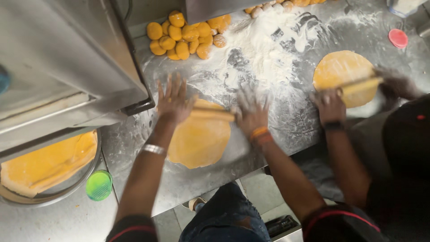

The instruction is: The person rolls out yellow dough balls into flat circular sheets on a floured stainless steel countertop using a wooden rolling pin. They repeatedly flip and reposition the dough, dusting it with flour as needed, and stack the finished sheets in a metal tray.

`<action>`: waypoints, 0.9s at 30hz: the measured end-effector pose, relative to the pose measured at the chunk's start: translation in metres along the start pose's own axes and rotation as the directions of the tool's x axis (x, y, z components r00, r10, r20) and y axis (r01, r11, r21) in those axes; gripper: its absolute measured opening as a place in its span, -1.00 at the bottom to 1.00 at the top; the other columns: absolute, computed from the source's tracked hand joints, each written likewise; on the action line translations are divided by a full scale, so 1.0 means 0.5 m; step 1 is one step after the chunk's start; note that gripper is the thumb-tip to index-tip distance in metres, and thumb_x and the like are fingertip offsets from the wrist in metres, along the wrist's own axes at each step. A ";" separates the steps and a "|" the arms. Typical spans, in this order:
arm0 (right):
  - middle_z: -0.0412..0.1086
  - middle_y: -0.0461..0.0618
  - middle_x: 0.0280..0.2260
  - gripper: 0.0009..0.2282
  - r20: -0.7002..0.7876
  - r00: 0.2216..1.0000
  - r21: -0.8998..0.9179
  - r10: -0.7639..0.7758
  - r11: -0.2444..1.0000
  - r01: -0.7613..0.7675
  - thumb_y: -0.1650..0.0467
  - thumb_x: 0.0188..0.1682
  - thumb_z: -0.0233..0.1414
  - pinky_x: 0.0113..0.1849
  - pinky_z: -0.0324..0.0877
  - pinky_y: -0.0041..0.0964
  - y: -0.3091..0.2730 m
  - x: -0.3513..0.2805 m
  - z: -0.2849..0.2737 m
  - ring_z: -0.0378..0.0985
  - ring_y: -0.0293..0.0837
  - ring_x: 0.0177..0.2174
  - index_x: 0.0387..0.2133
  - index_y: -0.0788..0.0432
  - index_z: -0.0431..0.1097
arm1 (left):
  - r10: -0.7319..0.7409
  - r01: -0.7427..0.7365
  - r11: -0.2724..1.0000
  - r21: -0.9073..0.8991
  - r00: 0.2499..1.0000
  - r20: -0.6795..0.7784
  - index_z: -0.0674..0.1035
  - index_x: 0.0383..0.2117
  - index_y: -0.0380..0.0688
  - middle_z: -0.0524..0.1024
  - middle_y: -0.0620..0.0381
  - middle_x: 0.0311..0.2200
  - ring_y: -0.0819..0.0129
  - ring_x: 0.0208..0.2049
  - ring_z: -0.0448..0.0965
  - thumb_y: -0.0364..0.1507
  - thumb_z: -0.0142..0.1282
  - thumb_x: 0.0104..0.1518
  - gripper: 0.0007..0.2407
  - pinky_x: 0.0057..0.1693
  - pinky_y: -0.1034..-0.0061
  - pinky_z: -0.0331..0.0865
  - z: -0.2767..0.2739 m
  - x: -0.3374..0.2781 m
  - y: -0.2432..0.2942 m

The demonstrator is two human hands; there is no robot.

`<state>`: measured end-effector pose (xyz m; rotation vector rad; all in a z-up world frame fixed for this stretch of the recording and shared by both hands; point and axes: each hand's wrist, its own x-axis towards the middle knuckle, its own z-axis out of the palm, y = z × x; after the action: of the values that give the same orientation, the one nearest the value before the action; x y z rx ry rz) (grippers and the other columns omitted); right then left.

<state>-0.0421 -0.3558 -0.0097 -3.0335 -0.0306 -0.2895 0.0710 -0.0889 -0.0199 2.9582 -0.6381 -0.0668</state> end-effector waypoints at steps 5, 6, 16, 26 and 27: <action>0.05 0.09 0.38 -0.36 -0.039 0.998 0.274 -0.042 0.960 0.052 0.10 0.03 -0.01 0.31 -0.25 0.36 -0.142 -0.361 -0.079 -0.02 0.08 0.38 0.35 0.13 0.09 | 0.447 -0.439 0.894 0.093 0.855 -0.264 0.27 0.28 -0.41 0.15 -0.25 0.37 -0.11 0.41 0.09 -0.12 -0.13 0.25 -0.40 0.46 -0.24 -0.14 -0.005 -0.298 -0.043; 0.04 0.11 0.35 -0.29 -0.016 1.000 0.359 -0.008 0.933 0.013 0.04 -0.03 0.02 0.26 -0.27 0.38 -0.165 -0.397 -0.095 -0.05 0.11 0.35 0.32 0.17 0.07 | 0.457 -0.464 0.886 0.023 0.861 -0.224 0.29 0.24 -0.39 0.18 -0.27 0.34 -0.13 0.38 0.13 -0.09 -0.09 0.17 -0.37 0.41 -0.25 -0.10 -0.016 -0.306 -0.055; 0.07 0.04 0.38 -0.43 -0.021 0.943 0.027 0.331 0.943 -0.330 0.15 -0.07 -0.07 0.29 -0.42 0.32 0.017 -0.086 -0.043 -0.19 0.22 0.36 0.29 -0.14 0.18 | 0.299 -0.293 0.945 -0.144 0.954 0.019 0.11 0.40 -0.09 -0.15 0.09 0.46 0.12 0.43 -0.23 0.00 -0.20 0.31 -0.38 0.43 -0.06 -0.45 0.031 0.197 0.112; 0.13 0.11 0.33 -0.36 0.030 1.000 0.376 0.001 0.927 -0.013 0.19 -0.14 0.07 0.28 -0.29 0.42 -0.126 -0.255 -0.058 -0.03 0.24 0.36 0.25 0.13 0.18 | 0.457 -0.446 0.889 0.101 0.859 -0.229 0.40 0.16 -0.33 0.25 -0.19 0.32 -0.16 0.38 0.16 -0.15 0.01 0.19 -0.47 0.41 -0.21 -0.11 -0.035 -0.169 -0.065; 0.14 0.04 0.31 -0.39 0.047 0.998 0.295 0.040 0.954 -0.052 0.14 -0.09 0.08 0.29 -0.30 0.41 -0.081 -0.181 -0.023 -0.05 0.24 0.36 0.24 0.06 0.19 | 0.402 -0.402 0.914 0.050 0.886 -0.229 0.39 0.23 -0.32 0.24 -0.17 0.35 -0.11 0.40 0.13 -0.14 0.00 0.22 -0.46 0.43 -0.17 -0.13 -0.028 -0.140 -0.060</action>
<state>-0.1344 -0.3174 -0.0118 -2.7372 -0.0050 -0.1983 0.0206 -0.0314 -0.0084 2.7045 -1.1924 0.3161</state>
